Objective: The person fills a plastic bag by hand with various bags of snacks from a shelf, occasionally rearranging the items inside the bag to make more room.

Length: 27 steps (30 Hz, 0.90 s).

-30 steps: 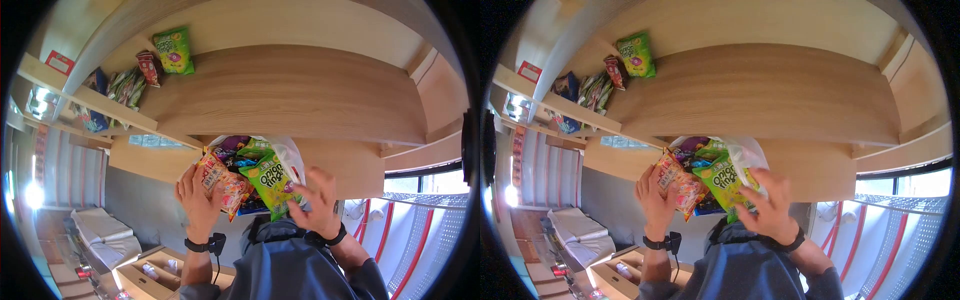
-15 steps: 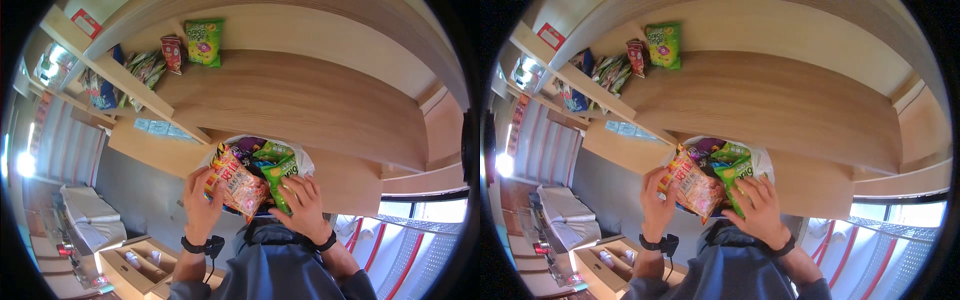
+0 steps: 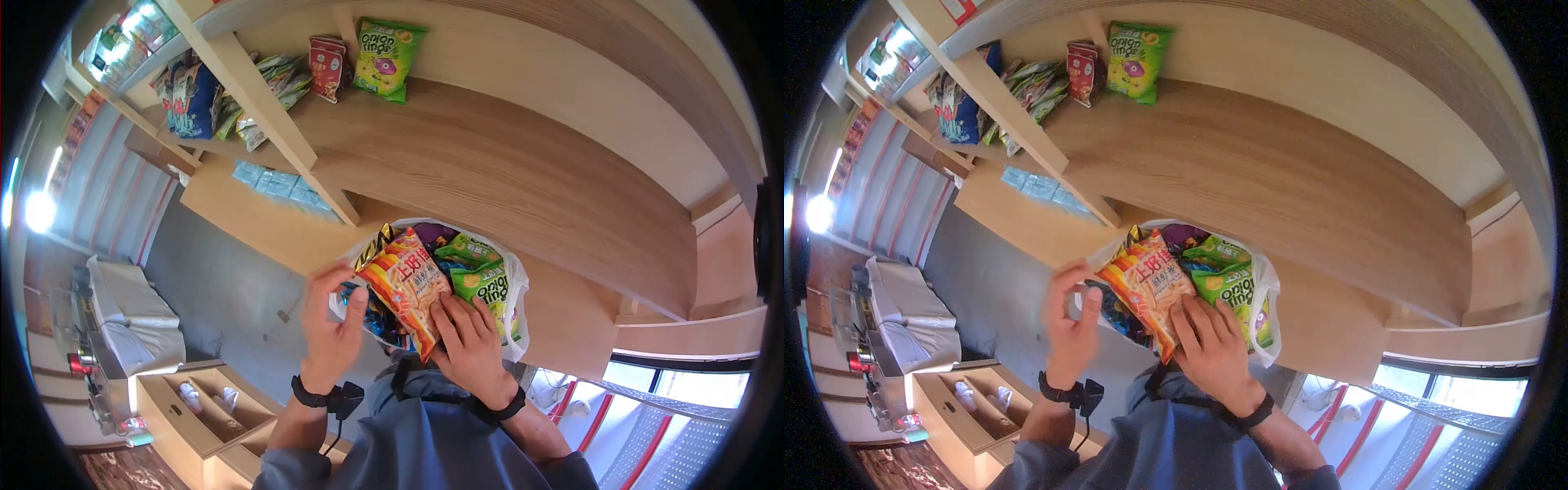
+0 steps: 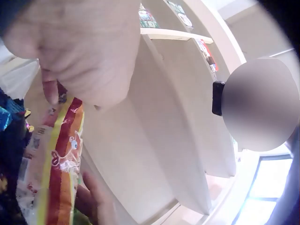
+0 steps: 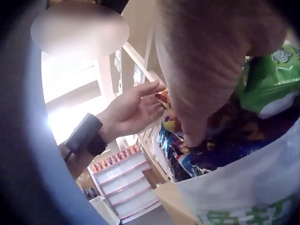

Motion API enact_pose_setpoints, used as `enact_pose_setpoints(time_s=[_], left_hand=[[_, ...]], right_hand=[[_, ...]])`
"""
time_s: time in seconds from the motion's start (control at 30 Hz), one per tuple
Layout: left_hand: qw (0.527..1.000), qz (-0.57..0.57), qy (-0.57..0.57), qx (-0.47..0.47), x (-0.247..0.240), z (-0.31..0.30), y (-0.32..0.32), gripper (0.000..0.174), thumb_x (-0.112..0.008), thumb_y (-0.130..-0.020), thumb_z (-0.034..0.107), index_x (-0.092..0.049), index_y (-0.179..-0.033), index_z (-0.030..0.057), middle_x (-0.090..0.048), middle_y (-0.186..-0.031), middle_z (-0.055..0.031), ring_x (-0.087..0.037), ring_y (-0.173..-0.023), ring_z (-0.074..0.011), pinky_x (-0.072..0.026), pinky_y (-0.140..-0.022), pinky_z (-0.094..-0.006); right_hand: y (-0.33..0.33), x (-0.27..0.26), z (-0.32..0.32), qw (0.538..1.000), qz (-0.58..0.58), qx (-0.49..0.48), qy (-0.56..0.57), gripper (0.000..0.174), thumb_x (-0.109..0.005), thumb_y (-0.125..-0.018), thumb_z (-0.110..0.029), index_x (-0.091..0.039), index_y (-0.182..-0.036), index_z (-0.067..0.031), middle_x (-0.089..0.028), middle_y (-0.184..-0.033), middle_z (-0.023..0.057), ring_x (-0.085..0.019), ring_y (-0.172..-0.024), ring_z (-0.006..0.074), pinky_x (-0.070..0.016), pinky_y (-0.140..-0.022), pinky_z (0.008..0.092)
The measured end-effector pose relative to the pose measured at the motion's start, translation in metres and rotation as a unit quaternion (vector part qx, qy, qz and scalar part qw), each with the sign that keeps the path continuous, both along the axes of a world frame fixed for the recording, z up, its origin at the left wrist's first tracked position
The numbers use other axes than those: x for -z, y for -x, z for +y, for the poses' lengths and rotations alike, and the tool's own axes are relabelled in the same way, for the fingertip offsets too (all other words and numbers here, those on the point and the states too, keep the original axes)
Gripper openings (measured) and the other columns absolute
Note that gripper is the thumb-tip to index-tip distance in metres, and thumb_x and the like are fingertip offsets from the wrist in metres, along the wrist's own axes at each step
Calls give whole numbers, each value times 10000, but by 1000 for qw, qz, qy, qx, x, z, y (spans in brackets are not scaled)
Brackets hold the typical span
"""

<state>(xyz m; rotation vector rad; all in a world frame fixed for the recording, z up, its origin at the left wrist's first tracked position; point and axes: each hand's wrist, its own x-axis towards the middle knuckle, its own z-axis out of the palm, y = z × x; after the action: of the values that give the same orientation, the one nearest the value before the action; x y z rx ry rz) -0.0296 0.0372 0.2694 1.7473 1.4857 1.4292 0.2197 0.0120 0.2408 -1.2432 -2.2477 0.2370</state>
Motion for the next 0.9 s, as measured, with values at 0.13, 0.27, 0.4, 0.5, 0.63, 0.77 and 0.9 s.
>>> enact_pose_setpoints(time_s=[0.13, 0.27, 0.4, 0.5, 0.63, 0.77, 0.9], left_hand=[[975, 176, -37, -127, 4, 5, 12, 351, -747, -1011, 147, -641, -1318, 12, -673, -1326, -214, -692, -1123, -297, -569, -887, -385], [993, -34, 66, -90, 40, 2, 19, 326, -737, -1027, 186, -655, -1282, 0, -746, -1043, -149, -708, -913, -232, -546, -782, -348], [968, 0, 236, -85, 50, -8, 36, 286, -711, -1055, 227, -680, -1210, -12, -695, -805, -79, -661, -730, -166, -511, -679, -314], [971, -118, 192, -79, 57, -7, 36, 260, -664, -1092, 251, -704, -1138, -2, -627, -721, -26, -593, -649, -109, -465, -602, -288], [941, -240, 239, -30, 35, -4, 29, 225, -620, -1120, 243, -701, -1143, 34, -592, -723, 16, -549, -634, -76, -440, -589, -262], [896, -354, 269, 0, 25, -4, 28, 233, -634, -1116, 263, -686, -1188, 47, -573, -737, 25, -540, -644, -79, -435, -589, -250], [847, -458, 268, -13, 34, -2, 35, 231, -660, -1102, 270, -678, -1176, 52, -555, -755, 27, -531, -645, -86, -426, -581, -249]], right_hand=[[1, 0, 6, 999, 39, -3, -22, 653, -802, -735, -120, -653, -1363, -20, -677, -1394, 167, -660, -1219, 346, -473, -1116, 520], [-4, -8, 8, 986, 162, -2, 29, 465, -713, -878, -85, -664, -1331, 4, -712, -1330, 188, -668, -1157, 389, -504, -1033, 522], [-12, -19, 15, 970, 234, 12, 62, 342, -648, -1024, -128, -652, -1335, 14, -705, -1333, 233, -668, -1173, 438, -515, -1039, 491], [-15, -32, 28, 964, 256, -10, 68, 336, -635, -1061, -178, -645, -1331, 21, -695, -1345, 251, -657, -1240, 443, -499, -1087, 489], [-11, -46, 45, 965, 257, -18, 53, 338, -630, -1070, -200, -646, -1327, 19, -689, -1363, 247, -655, -1263, 428, -493, -1107, 483], [1, -64, 66, 985, 142, -100, -9, 349, -704, -902, -52, -695, -1249, -20, -707, -1358, 160, -657, -1274, 381, -512, -1088, 483], [10, -54, 72, 986, -18, -165, -1, 422, -712, -737, 49, -738, -1143, -62, -716, -1323, 73, -652, -1278, 332, -529, -1056, 476]])
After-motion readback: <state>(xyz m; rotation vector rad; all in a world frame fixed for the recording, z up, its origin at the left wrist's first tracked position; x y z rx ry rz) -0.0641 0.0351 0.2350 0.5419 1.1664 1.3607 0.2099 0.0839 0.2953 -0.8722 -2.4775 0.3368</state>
